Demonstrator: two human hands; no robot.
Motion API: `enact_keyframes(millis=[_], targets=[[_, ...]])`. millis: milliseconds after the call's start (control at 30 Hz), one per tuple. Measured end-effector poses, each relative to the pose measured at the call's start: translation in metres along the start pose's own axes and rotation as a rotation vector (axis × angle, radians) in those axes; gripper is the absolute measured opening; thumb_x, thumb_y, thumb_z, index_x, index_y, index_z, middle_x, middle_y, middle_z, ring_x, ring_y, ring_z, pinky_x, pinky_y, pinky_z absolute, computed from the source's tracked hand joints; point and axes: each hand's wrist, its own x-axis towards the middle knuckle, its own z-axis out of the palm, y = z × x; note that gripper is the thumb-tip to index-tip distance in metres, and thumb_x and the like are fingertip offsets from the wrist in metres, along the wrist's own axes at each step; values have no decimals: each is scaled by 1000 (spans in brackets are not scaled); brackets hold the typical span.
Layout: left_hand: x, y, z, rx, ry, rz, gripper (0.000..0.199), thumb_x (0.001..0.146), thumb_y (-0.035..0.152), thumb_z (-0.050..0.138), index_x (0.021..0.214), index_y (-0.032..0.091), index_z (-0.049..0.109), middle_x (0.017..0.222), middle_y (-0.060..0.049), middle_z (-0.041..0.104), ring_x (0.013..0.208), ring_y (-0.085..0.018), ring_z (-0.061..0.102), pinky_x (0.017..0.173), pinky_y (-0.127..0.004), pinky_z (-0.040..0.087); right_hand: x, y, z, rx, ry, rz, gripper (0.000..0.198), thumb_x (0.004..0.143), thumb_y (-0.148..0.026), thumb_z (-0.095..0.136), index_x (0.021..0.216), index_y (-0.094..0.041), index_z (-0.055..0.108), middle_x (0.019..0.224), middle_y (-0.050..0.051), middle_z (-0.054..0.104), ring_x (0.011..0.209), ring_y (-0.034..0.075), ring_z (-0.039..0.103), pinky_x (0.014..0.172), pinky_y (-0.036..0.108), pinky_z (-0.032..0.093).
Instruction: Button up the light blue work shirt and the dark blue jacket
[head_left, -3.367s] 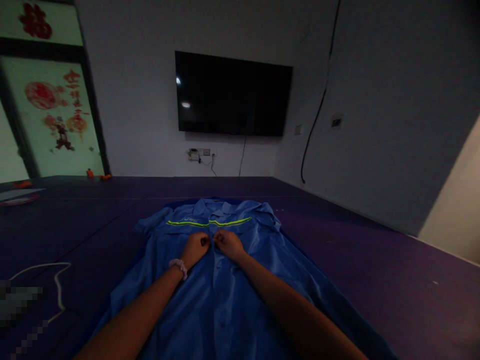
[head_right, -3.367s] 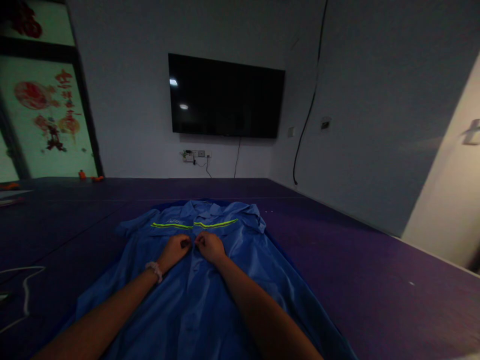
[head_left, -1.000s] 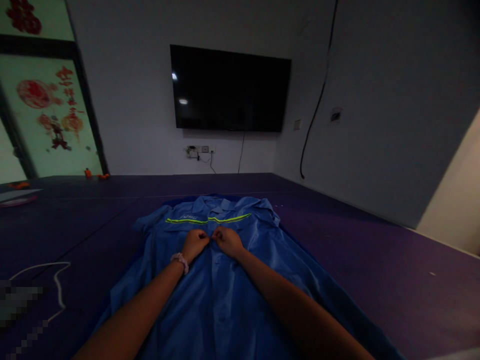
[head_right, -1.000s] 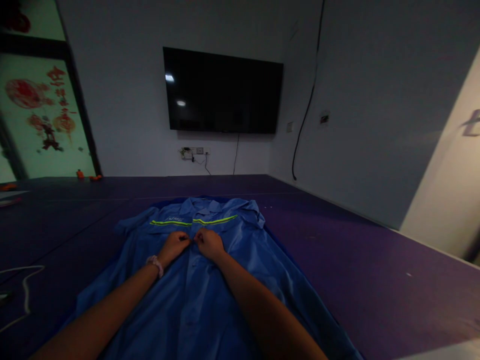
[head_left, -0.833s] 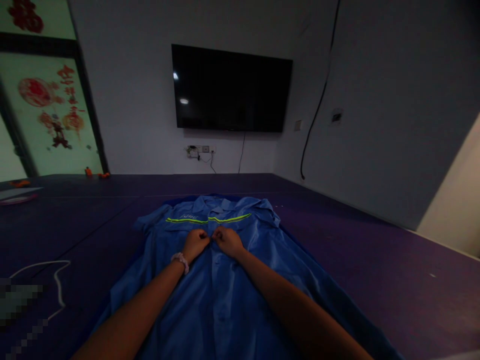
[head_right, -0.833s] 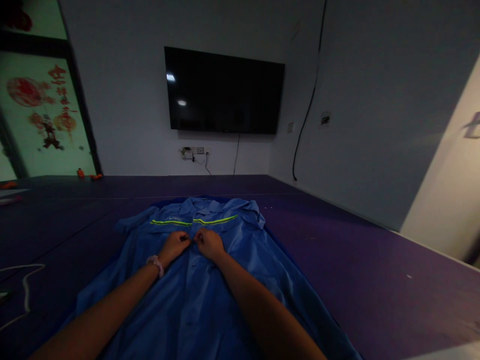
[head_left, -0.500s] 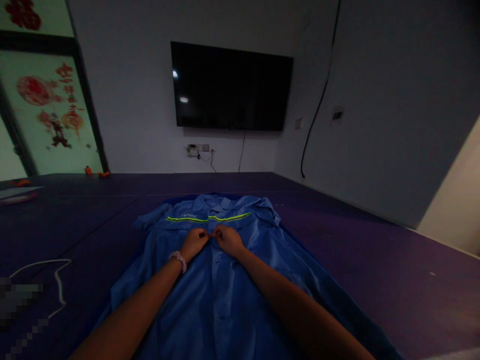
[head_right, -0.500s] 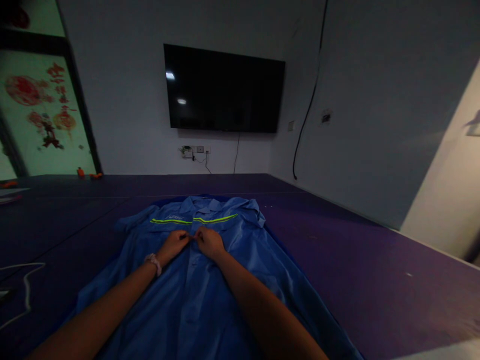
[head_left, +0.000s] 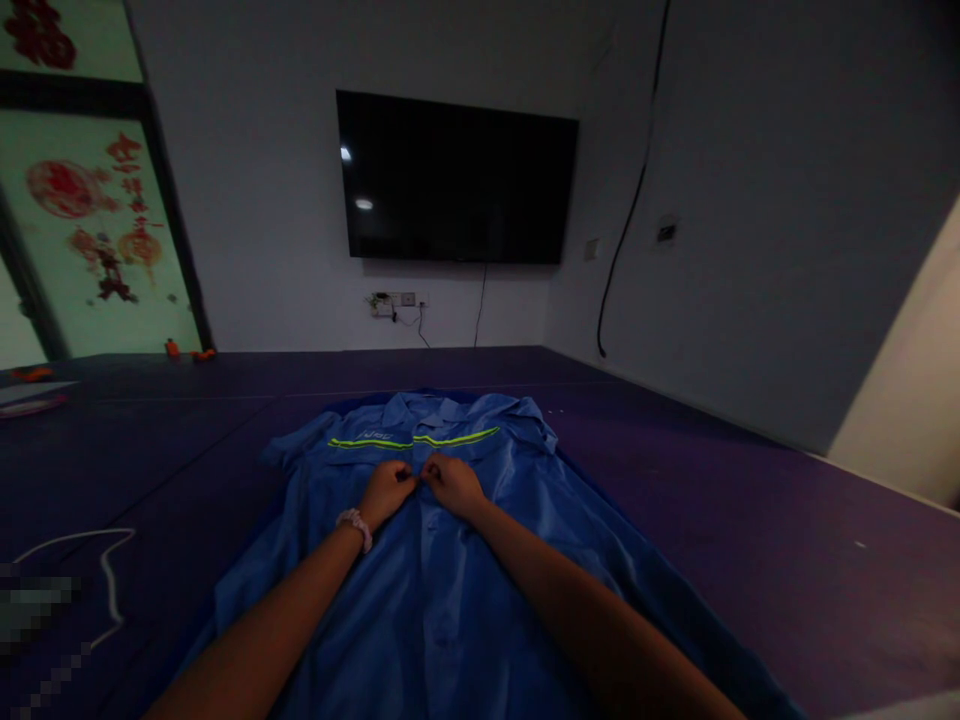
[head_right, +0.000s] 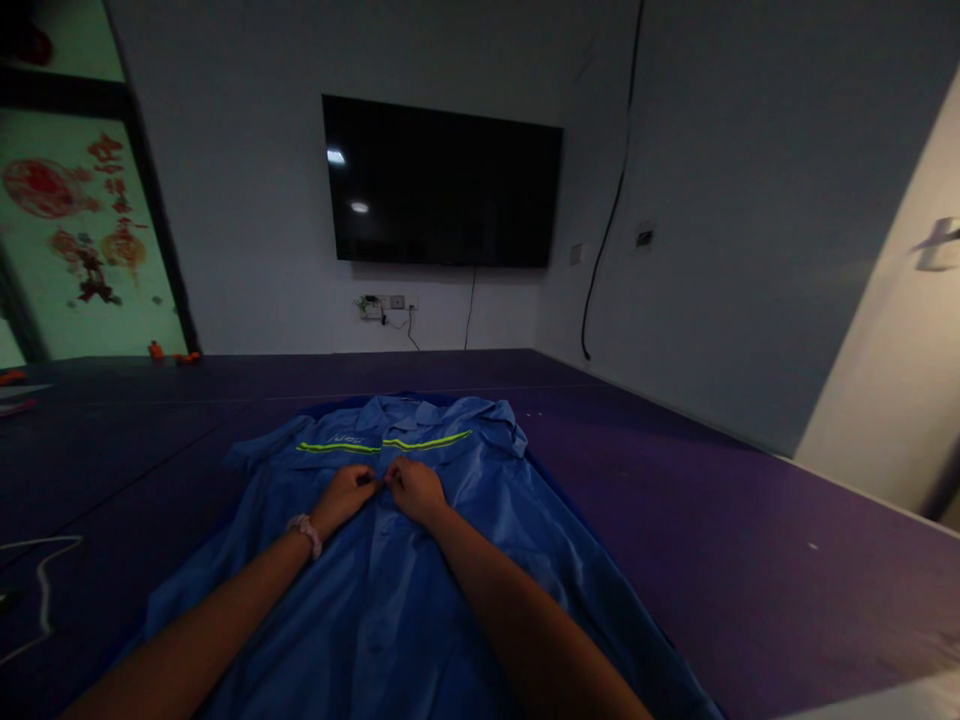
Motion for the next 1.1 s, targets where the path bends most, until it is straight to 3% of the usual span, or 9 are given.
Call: enact_keyframes(millis=[300,633,1100], targets=[[3,-4,1,-25,21,-7,15,64,28,51,56,16,54,55,2,50,58,-14,47,55,-23,34,2,7,3,102,74,5,12,70,-19,55,78,-17,64,64,0,64,58,11,57,52,18,36],[1,-5,1,-130,18,-12,20,63,34,52,58,15,56,58,1,52,58,-14,48,56,-24,35,0,10,1,47,59,-15,14,67,-20,56,76,-19,67,72,1,69,66,13,62,55,19,38],[2,-7,0,-108,27,-50,23,65,37,52,60,15,59,56,0,55,58,-15,50,53,-23,34,-4,1,-5,-61,104,-24,12,70,-23,56,75,-20,66,68,0,67,64,13,60,54,20,34]])
